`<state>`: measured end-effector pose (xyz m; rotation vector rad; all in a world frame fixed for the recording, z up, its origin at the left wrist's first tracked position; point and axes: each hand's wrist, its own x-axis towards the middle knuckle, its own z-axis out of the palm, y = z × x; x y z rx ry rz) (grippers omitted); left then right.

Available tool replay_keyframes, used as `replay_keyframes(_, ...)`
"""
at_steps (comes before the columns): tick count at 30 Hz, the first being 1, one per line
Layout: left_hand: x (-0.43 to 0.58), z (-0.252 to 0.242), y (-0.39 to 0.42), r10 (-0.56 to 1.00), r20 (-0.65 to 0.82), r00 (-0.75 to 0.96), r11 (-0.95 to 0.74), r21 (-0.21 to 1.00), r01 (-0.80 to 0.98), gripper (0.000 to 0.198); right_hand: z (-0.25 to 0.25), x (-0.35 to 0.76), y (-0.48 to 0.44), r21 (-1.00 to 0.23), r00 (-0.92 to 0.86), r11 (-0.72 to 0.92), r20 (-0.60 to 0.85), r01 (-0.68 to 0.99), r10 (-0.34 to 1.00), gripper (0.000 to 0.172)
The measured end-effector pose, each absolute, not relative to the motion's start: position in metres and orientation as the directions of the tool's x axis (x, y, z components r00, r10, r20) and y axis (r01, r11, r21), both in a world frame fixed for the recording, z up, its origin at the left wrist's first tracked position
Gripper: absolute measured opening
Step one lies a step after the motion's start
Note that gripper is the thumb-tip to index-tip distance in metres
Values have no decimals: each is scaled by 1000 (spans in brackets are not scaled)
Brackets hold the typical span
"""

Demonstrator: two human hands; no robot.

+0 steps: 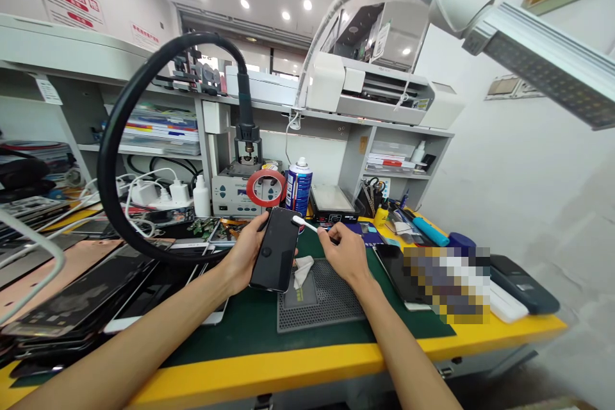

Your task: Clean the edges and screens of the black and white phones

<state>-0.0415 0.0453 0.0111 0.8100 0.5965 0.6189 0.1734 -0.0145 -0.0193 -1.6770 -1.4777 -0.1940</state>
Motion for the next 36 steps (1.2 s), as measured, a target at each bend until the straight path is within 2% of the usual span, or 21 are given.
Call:
replay_keyframes(22, -41, 9, 44, 676, -256, 691, 531, 820, -216, 62, -19, 175, -12, -536, 391, 26, 647, 844, 655, 44)
replay_keyframes(31, -42, 9, 42, 719, -293, 630, 491, 856, -162, 59, -19, 190, -10, -685, 634, -52, 639, 727, 436, 37)
replay_keyframes(36, -39, 17, 36, 738, -318, 595, 463, 880, -104, 61, -21, 207, -7, -753, 723, -76, 591, 653, 357, 20)
